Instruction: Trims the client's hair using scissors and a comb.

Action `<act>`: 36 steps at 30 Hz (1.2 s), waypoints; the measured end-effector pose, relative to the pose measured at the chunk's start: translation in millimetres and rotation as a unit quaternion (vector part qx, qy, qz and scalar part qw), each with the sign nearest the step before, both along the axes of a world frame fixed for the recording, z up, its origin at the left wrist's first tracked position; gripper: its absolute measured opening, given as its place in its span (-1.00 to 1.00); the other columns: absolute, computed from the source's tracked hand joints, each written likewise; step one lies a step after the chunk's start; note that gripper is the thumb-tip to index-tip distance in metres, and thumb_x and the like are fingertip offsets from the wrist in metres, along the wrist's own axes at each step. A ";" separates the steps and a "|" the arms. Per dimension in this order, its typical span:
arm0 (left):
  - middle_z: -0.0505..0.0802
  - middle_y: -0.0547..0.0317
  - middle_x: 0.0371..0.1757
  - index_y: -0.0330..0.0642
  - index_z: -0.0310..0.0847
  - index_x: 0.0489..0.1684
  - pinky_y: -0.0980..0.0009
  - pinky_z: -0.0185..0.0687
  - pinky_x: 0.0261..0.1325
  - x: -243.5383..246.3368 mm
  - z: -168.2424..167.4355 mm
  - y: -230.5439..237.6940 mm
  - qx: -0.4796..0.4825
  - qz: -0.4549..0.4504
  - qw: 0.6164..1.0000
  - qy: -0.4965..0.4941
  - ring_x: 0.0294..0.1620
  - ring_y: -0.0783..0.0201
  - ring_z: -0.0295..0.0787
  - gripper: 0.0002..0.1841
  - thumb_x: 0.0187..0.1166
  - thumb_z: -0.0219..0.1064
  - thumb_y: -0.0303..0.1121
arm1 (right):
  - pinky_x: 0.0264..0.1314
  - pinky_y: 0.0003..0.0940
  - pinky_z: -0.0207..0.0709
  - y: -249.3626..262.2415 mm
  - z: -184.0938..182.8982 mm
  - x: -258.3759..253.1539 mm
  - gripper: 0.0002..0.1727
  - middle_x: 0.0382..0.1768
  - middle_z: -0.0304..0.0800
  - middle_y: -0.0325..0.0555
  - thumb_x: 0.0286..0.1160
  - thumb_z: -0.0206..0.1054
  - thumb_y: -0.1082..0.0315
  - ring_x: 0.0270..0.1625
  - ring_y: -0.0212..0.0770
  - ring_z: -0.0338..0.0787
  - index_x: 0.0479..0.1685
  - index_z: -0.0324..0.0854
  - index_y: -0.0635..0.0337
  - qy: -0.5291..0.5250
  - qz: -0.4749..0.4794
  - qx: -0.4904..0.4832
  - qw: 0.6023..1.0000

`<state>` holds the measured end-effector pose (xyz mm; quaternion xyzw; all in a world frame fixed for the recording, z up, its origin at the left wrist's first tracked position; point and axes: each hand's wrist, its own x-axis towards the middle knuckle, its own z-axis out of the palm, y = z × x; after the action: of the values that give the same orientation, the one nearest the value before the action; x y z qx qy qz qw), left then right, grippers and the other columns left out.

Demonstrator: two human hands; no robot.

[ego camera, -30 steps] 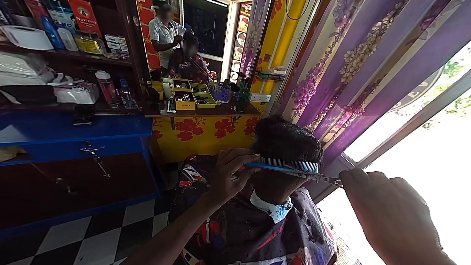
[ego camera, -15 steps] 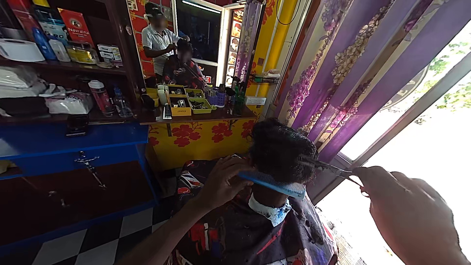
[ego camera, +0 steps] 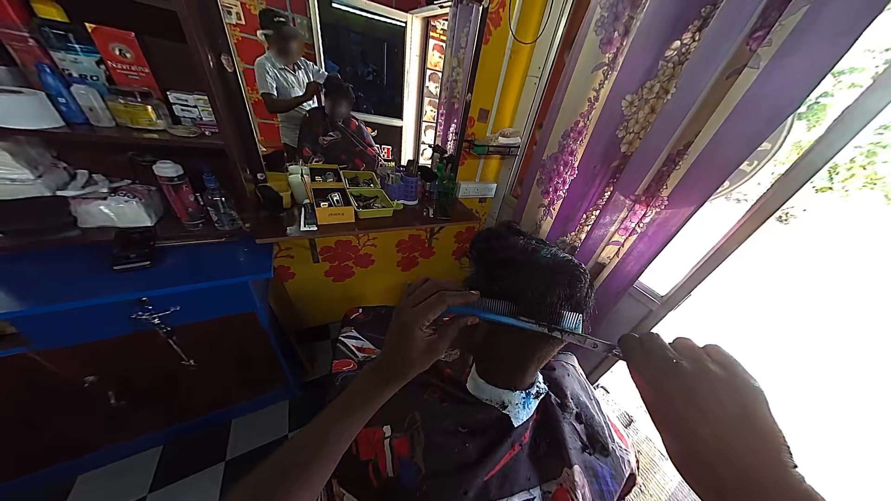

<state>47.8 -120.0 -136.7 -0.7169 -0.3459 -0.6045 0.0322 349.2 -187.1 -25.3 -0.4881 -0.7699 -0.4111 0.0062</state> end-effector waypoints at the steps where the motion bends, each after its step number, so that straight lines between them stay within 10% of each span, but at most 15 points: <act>1: 0.84 0.43 0.15 0.08 0.87 0.14 0.29 0.48 0.29 0.0 0.1 -0.3 0.002 0.002 1.000 -0.001 0.19 0.40 0.66 -0.71 0.52 0.52 -0.15 | -0.42 -0.14 0.46 -1.0 -0.1 0.9 -0.80 -0.49 0.69 -0.01 0.17 0.44 0.71 -0.46 0.02 0.71 -0.31 0.71 0.24 0.005 0.004 0.006 1.000; 6: 0.83 0.41 0.15 0.07 0.86 0.13 0.30 0.49 0.27 0.0 2.4 -0.5 0.013 0.004 1.000 0.001 0.18 0.42 0.67 -0.72 0.52 0.52 -0.17 | -0.43 -0.14 0.44 -2.2 0.0 -3.1 -0.70 -0.33 0.70 0.00 0.03 0.66 0.57 -0.26 0.08 0.76 -0.25 0.69 0.19 0.018 -0.019 0.017 1.000; 13: 0.82 0.31 0.24 0.02 0.81 0.23 0.28 0.63 0.35 7.5 4.0 -6.8 -0.035 0.012 0.994 -0.106 0.29 0.33 0.71 -0.67 0.53 0.52 -0.18 | -0.42 -0.08 0.49 -0.8 4.4 7.4 -0.74 -0.45 0.71 -0.02 0.17 0.45 0.73 -0.48 0.03 0.71 -0.21 0.74 0.23 0.098 0.039 0.014 0.994; 16: 0.80 0.27 0.14 -0.09 0.68 0.31 0.51 0.72 -0.03 4.8 17.1 -13.3 -0.077 0.008 0.987 -0.138 -0.06 0.44 0.74 -0.68 0.71 0.33 -0.19 | -0.36 0.07 0.59 6.5 4.8 24.9 -0.78 -0.37 0.78 0.00 0.30 0.52 0.60 -0.38 0.12 0.79 -0.13 0.76 0.15 0.206 0.058 0.037 0.976; 28: 0.89 0.56 -0.27 0.19 0.90 -0.06 0.26 0.60 0.01 -37.3 64.7 -8.4 -0.084 -0.018 0.938 0.335 -0.28 0.56 0.76 -0.66 0.72 0.18 0.02 | -0.28 0.25 0.64 12.6 -68.7 67.8 -0.75 -0.31 0.89 -0.12 0.21 0.63 0.51 -0.29 0.08 0.88 -0.16 0.80 0.04 0.403 0.024 -0.045 0.914; 31: 0.86 0.68 -0.10 0.36 0.90 -0.03 0.16 0.49 0.22 -52.6 65.0 -5.9 -0.111 -0.039 0.921 0.371 -0.03 0.57 0.73 -0.70 0.62 0.26 0.13 | 0.06 0.23 0.66 14.5 -83.5 76.2 -0.65 -0.22 0.89 -0.12 0.12 0.67 0.52 -0.19 0.03 0.88 -0.07 0.80 0.06 0.372 0.028 -0.070 0.925; 36: 0.86 0.58 0.12 0.26 0.89 0.04 0.12 0.49 0.38 -53.2 83.4 5.6 -0.090 -0.081 0.929 0.349 0.21 0.47 0.72 -0.74 0.46 0.48 -0.02 | 0.03 0.17 0.64 12.8 -90.0 63.2 -0.71 -0.30 0.85 -0.03 0.15 0.62 0.62 -0.25 0.08 0.86 -0.15 0.79 0.14 0.333 0.023 -0.028 0.942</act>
<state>-5.4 -114.3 -53.4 -0.9081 -0.3067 -0.2826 0.0374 412.4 -174.3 -115.2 -0.5794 -0.7460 -0.2029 0.2580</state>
